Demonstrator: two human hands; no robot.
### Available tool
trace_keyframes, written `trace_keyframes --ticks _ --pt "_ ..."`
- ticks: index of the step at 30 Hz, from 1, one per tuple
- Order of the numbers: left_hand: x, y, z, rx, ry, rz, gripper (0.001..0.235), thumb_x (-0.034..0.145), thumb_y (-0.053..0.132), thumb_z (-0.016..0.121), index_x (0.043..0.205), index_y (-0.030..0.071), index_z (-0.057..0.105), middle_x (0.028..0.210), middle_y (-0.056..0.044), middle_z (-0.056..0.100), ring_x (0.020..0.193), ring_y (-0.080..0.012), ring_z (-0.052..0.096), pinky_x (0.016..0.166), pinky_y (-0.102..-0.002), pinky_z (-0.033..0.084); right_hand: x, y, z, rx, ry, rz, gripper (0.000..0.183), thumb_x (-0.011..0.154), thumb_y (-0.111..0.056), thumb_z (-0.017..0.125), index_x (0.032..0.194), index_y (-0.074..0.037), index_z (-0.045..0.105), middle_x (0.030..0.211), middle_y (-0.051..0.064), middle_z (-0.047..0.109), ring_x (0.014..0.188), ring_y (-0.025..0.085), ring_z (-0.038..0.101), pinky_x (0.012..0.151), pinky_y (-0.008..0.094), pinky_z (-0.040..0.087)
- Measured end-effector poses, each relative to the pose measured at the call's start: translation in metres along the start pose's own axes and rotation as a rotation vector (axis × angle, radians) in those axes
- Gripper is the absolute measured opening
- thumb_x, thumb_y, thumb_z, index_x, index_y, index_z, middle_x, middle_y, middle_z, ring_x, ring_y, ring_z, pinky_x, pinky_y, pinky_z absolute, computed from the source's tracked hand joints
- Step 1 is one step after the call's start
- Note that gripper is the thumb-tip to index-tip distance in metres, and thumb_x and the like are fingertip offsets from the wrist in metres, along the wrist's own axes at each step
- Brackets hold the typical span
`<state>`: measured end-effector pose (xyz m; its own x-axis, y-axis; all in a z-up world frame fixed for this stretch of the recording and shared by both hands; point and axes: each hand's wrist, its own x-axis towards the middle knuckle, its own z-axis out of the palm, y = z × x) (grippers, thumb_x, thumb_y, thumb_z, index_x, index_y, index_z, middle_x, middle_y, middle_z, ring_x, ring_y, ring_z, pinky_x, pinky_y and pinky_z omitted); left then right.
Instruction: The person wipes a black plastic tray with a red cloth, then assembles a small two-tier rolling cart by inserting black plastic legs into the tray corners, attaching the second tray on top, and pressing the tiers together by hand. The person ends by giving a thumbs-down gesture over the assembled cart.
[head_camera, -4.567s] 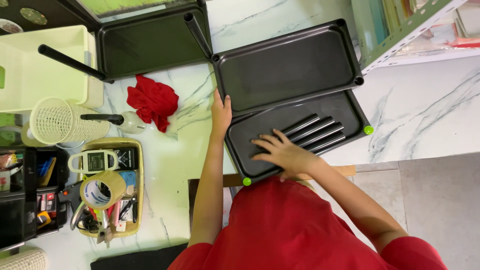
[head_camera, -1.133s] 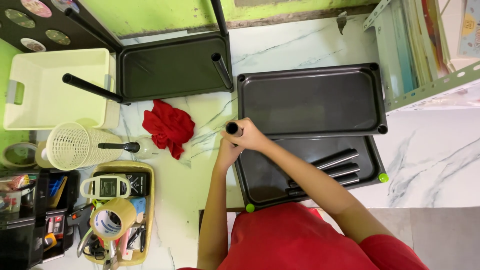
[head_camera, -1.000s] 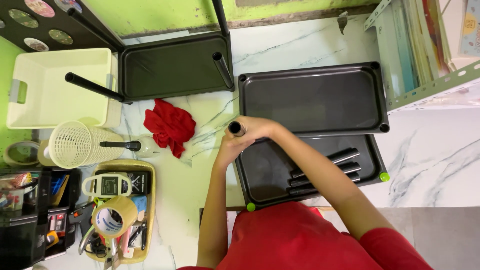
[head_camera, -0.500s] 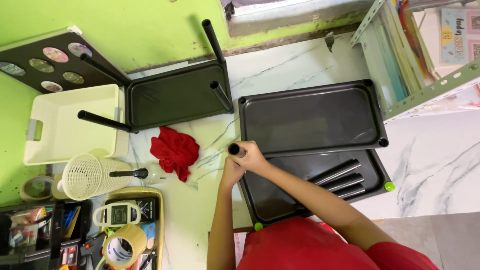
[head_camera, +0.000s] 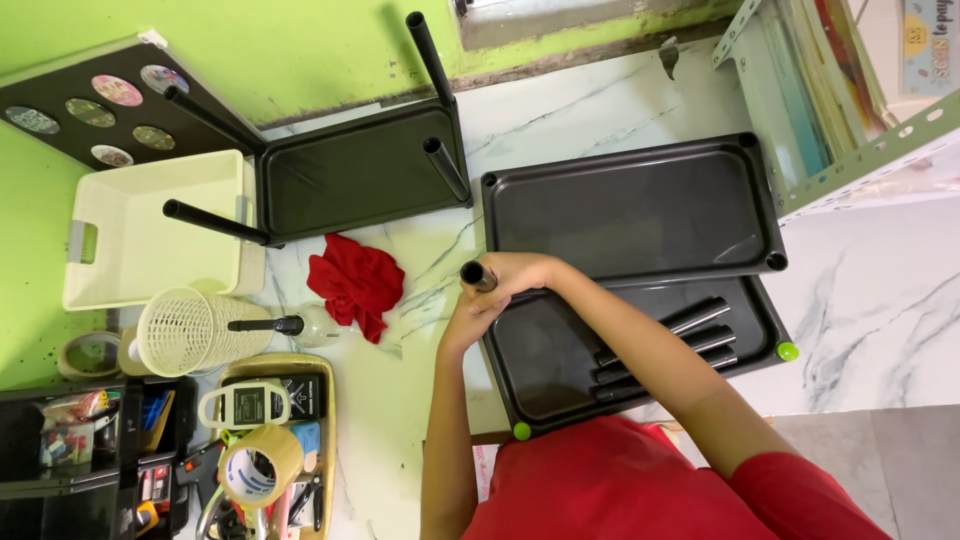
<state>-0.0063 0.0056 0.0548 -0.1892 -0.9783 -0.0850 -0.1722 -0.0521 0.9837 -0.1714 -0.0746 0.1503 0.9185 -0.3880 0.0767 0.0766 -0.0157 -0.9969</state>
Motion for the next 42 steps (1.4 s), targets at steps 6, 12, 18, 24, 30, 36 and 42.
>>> trace_keyframes --ticks 6,12,18,24,30,36,42 --pt "0.003 -0.059 -0.003 0.084 -0.023 0.206 0.018 0.091 0.008 0.077 0.105 -0.003 0.073 0.109 -0.01 0.074 0.103 -0.0184 0.069 0.087 -0.035 0.054 -0.006 0.055 0.02 -0.174 0.316 0.045 0.031 0.088 -0.017 0.079 0.077 -0.004 0.053 0.067 -0.004 0.048 0.065 0.006 0.041 0.055 0.028 0.038" --pt "-0.001 -0.042 0.004 -0.022 0.06 0.156 0.038 0.085 0.005 0.076 0.121 -0.001 0.063 0.117 -0.009 0.071 0.111 -0.0181 0.068 0.093 -0.035 0.055 -0.001 0.049 0.053 -0.285 0.771 -0.103 0.017 0.085 -0.011 0.076 0.093 0.0 0.066 0.068 0.004 0.053 0.065 0.006 0.044 0.058 0.028 0.044" --pt "0.002 -0.067 0.004 0.015 0.105 0.156 0.042 0.083 0.005 0.076 0.123 -0.001 0.063 0.119 -0.011 0.071 0.114 -0.0199 0.068 0.094 -0.035 0.054 0.003 0.046 0.065 -0.293 0.946 -0.13 0.019 0.086 -0.008 0.075 0.101 0.0 0.067 0.074 0.007 0.061 0.071 0.005 0.049 0.063 0.026 0.05" --pt "0.004 -0.055 0.0 -0.007 0.036 0.064 0.042 0.092 0.013 0.083 0.123 0.0 0.058 0.109 -0.011 0.066 0.104 -0.0188 0.063 0.093 -0.035 0.054 -0.019 -0.014 0.021 0.113 0.283 -0.007 0.013 0.091 -0.007 0.076 0.096 -0.006 0.064 0.088 -0.003 0.067 0.082 0.005 0.058 0.072 0.024 0.048" --pt "0.001 -0.006 -0.003 -0.032 -0.022 0.136 0.053 0.083 0.013 0.085 0.127 0.003 0.057 0.118 -0.007 0.066 0.11 -0.0156 0.064 0.093 -0.033 0.054 -0.003 -0.034 0.005 -0.043 0.015 -0.016 0.019 0.089 -0.015 0.076 0.096 -0.008 0.06 0.089 -0.005 0.059 0.081 0.005 0.05 0.071 0.024 0.045" --pt "0.0 -0.018 0.0 0.224 0.039 0.185 0.029 0.081 0.009 0.086 0.105 -0.004 0.075 0.099 -0.013 0.078 0.097 -0.0205 0.073 0.088 -0.036 0.056 0.002 0.006 0.025 -0.29 0.302 0.024 0.03 0.092 -0.022 0.077 0.079 -0.002 0.058 0.066 0.003 0.053 0.065 0.009 0.043 0.058 0.031 0.043" --pt "0.003 -0.035 0.002 0.139 0.096 0.097 0.04 0.08 0.011 0.079 0.116 -0.002 0.066 0.106 -0.014 0.076 0.103 -0.0223 0.073 0.086 -0.037 0.056 0.007 0.032 0.054 -0.309 0.805 -0.172 0.021 0.091 -0.014 0.074 0.081 -0.001 0.06 0.066 0.008 0.059 0.061 0.01 0.048 0.058 0.032 0.048"
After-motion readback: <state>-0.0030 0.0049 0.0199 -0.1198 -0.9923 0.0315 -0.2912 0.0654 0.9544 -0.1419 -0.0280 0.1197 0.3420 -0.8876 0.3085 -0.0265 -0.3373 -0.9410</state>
